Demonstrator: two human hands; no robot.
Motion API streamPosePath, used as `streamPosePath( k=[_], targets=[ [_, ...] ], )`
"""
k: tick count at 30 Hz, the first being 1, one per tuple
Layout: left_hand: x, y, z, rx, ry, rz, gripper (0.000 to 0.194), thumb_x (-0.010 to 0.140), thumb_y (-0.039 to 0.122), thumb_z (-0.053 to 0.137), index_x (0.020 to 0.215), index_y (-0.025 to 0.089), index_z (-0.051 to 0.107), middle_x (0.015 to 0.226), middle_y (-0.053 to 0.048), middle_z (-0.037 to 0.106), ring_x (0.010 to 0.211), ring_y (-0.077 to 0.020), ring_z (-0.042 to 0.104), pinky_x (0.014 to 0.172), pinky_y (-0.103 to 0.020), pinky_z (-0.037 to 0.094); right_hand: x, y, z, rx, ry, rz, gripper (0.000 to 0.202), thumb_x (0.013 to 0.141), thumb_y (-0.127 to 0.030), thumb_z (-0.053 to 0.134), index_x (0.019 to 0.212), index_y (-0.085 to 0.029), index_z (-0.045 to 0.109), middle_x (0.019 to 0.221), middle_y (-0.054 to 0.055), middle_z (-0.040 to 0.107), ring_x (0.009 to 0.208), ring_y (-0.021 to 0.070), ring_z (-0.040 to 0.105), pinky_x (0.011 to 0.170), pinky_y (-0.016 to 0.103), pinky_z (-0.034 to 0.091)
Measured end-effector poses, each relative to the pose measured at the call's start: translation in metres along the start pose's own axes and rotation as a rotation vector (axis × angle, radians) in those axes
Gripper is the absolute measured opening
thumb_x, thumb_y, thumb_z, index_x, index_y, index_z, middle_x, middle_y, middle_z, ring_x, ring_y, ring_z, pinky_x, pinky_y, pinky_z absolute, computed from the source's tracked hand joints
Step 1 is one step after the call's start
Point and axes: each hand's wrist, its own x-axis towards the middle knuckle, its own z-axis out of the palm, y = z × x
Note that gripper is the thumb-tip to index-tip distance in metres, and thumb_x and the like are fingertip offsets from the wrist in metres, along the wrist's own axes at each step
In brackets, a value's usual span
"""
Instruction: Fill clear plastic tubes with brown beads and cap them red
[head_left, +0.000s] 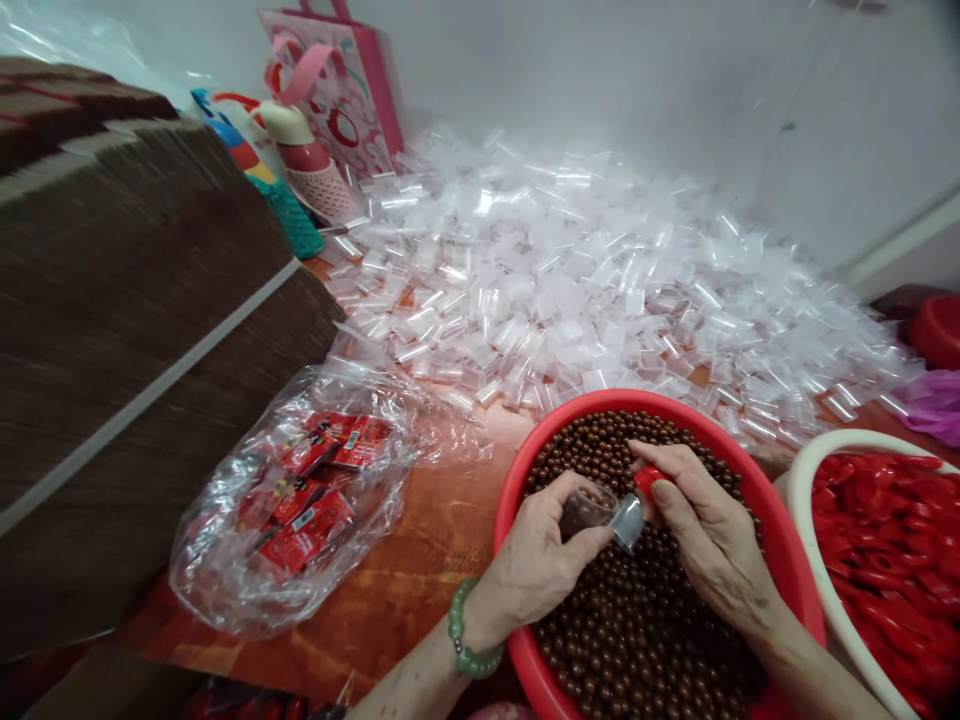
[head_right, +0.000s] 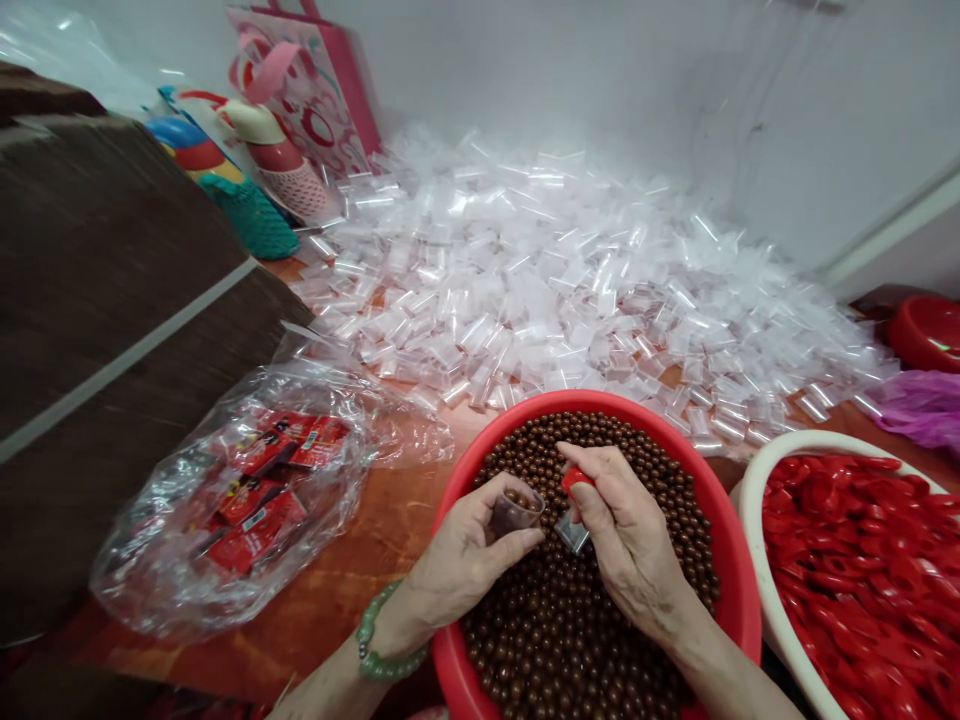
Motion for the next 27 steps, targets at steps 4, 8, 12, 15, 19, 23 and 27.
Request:
streamPosePath(
  k=[4,8,12,15,19,23,27],
  targets=[
    [-0.001,0.002,0.002,0.075,-0.065,-0.036,0.013,0.084,0.025,0.063,0.092,0.015,0.061,0.079,0.001,0.059,0.072,-0.013,0.049,0.069,-0.025,0.04,-0.005,0.002,0.006,-0.054,0.082,-0.047,0.03,0.095,-0.024,0.058,0.124,-0.028,0.061,0.103,0.003,0.071,0.088,0.015,0.069,0.081,0.027,0.057],
    [-0.001,0.001,0.004,0.13,-0.096,-0.034,0.012,0.084,0.023,0.062,0.094,0.015,0.062,0.084,-0.001,0.062,0.076,-0.0148,0.053,0.072,-0.026,0.04,-0.008,0.0,0.016,0.022,0.157,-0.066,0.02,0.091,-0.02,0.064,0.109,-0.027,0.065,0.096,0.0,0.074,0.087,0.0133,0.071,0.079,0.022,0.058],
    [0.0,-0.002,0.005,0.077,-0.083,-0.018,0.015,0.084,0.022,0.063,0.097,0.015,0.064,0.084,-0.001,0.062,0.077,-0.0148,0.053,0.072,-0.026,0.041,-0.005,-0.006,0.023,0.053,0.142,-0.101,0.019,0.088,-0.016,0.066,0.104,-0.026,0.069,0.096,0.0,0.076,0.085,0.0127,0.072,0.079,0.022,0.059],
    [-0.001,-0.003,0.004,0.044,-0.076,-0.044,0.017,0.084,0.023,0.062,0.098,0.014,0.063,0.083,-0.001,0.062,0.075,-0.015,0.054,0.071,-0.026,0.042,-0.002,-0.006,0.026,0.051,0.148,-0.099,0.02,0.087,-0.015,0.068,0.104,-0.026,0.071,0.095,0.0,0.077,0.083,0.0126,0.072,0.078,0.021,0.059],
    [0.0,-0.004,0.004,0.022,-0.104,-0.038,0.014,0.083,0.019,0.061,0.096,0.015,0.064,0.083,-0.001,0.062,0.077,-0.0153,0.054,0.073,-0.027,0.042,-0.003,-0.002,0.03,0.07,0.156,-0.059,0.018,0.086,-0.018,0.069,0.101,-0.027,0.072,0.095,0.0,0.077,0.085,0.0136,0.072,0.079,0.023,0.059],
    [0.002,-0.003,0.006,-0.092,-0.157,-0.043,0.01,0.083,0.018,0.061,0.092,0.015,0.064,0.083,0.0,0.061,0.077,-0.0143,0.054,0.074,-0.026,0.043,-0.007,-0.001,0.034,0.123,0.15,-0.015,0.015,0.088,-0.02,0.068,0.099,-0.028,0.072,0.091,0.0,0.077,0.081,0.0137,0.073,0.074,0.024,0.06],
    [0.001,-0.003,0.006,-0.174,-0.163,-0.072,0.017,0.084,0.029,0.066,0.088,0.014,0.062,0.078,-0.001,0.06,0.072,-0.0131,0.054,0.07,-0.025,0.043,-0.007,0.002,0.034,0.111,0.157,-0.078,0.018,0.089,-0.025,0.067,0.106,-0.026,0.07,0.091,0.002,0.076,0.08,0.0161,0.073,0.071,0.026,0.06]
  ],
)
